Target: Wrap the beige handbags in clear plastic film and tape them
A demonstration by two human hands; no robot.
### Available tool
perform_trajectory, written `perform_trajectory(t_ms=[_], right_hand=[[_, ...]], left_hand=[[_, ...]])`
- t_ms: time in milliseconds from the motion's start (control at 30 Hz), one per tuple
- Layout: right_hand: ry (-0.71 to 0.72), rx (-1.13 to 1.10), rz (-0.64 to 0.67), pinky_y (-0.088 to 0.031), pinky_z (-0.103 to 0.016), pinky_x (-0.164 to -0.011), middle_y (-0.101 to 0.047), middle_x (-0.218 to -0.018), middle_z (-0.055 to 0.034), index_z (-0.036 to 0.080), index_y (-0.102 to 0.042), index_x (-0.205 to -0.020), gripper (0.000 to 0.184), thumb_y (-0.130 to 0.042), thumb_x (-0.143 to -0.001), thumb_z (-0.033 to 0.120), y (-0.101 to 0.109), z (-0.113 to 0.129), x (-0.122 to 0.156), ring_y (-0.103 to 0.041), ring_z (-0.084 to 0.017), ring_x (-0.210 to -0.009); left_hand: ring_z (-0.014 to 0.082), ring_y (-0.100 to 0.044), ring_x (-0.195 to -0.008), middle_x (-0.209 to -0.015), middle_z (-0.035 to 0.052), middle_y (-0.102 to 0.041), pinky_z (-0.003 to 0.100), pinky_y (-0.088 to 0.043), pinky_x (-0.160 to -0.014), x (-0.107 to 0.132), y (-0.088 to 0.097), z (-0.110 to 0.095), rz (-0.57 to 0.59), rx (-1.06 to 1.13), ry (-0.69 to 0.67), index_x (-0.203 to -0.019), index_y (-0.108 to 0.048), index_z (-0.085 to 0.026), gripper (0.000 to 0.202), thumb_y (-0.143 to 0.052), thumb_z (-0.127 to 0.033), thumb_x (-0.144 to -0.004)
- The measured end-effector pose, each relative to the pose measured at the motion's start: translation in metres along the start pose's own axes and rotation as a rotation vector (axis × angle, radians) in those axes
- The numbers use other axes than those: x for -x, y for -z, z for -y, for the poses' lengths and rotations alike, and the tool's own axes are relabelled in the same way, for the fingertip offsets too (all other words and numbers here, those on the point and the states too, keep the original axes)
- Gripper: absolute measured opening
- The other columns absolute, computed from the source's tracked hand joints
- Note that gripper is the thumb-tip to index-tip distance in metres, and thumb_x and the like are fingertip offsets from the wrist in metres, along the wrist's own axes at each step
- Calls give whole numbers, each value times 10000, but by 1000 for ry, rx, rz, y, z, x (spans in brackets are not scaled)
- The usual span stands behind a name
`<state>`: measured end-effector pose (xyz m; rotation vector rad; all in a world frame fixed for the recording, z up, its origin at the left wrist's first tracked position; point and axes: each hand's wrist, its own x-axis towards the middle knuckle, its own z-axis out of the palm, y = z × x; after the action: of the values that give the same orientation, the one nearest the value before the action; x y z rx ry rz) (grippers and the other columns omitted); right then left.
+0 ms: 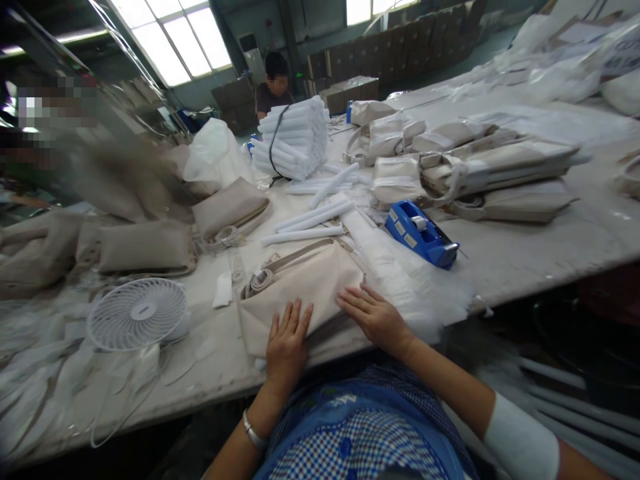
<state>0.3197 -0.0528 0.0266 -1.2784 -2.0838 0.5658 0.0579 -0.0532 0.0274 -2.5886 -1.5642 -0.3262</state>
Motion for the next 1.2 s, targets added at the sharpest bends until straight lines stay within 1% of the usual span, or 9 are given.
perform_trajectory(t_ms=[167,333,467,567,667,800,933,1033,1200], right_hand=[[29,-33,-27,-265,-544,-1217,-559,-1425,25,354,-552,-1395,526,-422,-947,111,-14,-24,9,-477,-229,-1371],[26,-96,-127,-342,-539,-1183,-654,-1323,-7,321,-678,-1260,381,-512,-945,186,-5,-11,16,-572,-255,-1281],[-443,-428,-277,-538,-494,-1017,-748,-1127,-71,243,-752,-1068,232,-641,-904,363,0,12,27,-706,-293,-1050],[-862,-945,-181,-590,-467,-936,-745,-1125,-110,192,-694,-1162,359,-690,-870,401,-2,23,26,-729,-293,-987],[-930,-1374,-133,-508,-410,-1062,-694,-1246,-132,155,-660,-1190,358,-692,-872,316,-6,27,18,-660,-263,-1158],[-988,-1579,-245,-417,-399,-1147,-691,-1250,-117,165,-661,-1115,257,-645,-859,184,-14,27,9,-629,-231,-1210],[-907,-1629,-322,-393,-382,-1168,-689,-1257,-92,192,-642,-1164,354,-649,-818,117,-21,38,6,-607,-217,-1240],[-750,-1578,-302,-392,-391,-1169,-655,-1325,-64,235,-567,-1330,533,-673,-816,141,-17,54,5,-565,-212,-1290],[-514,-809,-155,-444,-523,-1100,-687,-1266,-103,218,-595,-1345,437,-601,-915,289,10,39,4,-616,-285,-1219]], left_hand=[[332,-298,-1478,-1620,93,-265,661,-317,-1137,-16,7,-25,31,7,2,-1543,-289,-321,750,-456,-29,-873],[326,-283,-1484,-1620,67,-275,619,-343,-1148,-27,-13,-37,-57,-25,-103,-1548,-263,-326,701,-463,-81,-922],[321,-292,-1481,-1617,40,-282,605,-357,-1148,-22,-28,-35,-131,-61,-106,-1546,-262,-345,689,-463,-102,-934],[318,-305,-1476,-1612,36,-295,597,-363,-1147,-20,-30,-34,-145,-64,-103,-1540,-284,-345,706,-473,-80,-914],[318,-310,-1475,-1610,40,-297,594,-350,-1154,-21,-28,-34,-142,-51,-104,-1540,-291,-338,722,-490,-74,-898],[317,-316,-1473,-1608,60,-306,582,-332,-1164,-22,-22,-37,-139,-7,-101,-1541,-301,-315,703,-539,-143,-902],[338,-330,-1463,-1599,99,-325,581,-353,-1149,-23,-15,-33,-154,40,-104,-1550,-293,-259,711,-598,-295,-909],[323,-342,-1459,-1592,100,-342,544,-392,-1134,-25,-8,-22,-198,26,-89,-1562,-257,-240,747,-584,-187,-893],[290,-378,-1443,-1563,100,-403,474,-414,-1134,-27,9,-1,-298,62,-89,-1577,-207,-235,789,-527,-72,-874]])
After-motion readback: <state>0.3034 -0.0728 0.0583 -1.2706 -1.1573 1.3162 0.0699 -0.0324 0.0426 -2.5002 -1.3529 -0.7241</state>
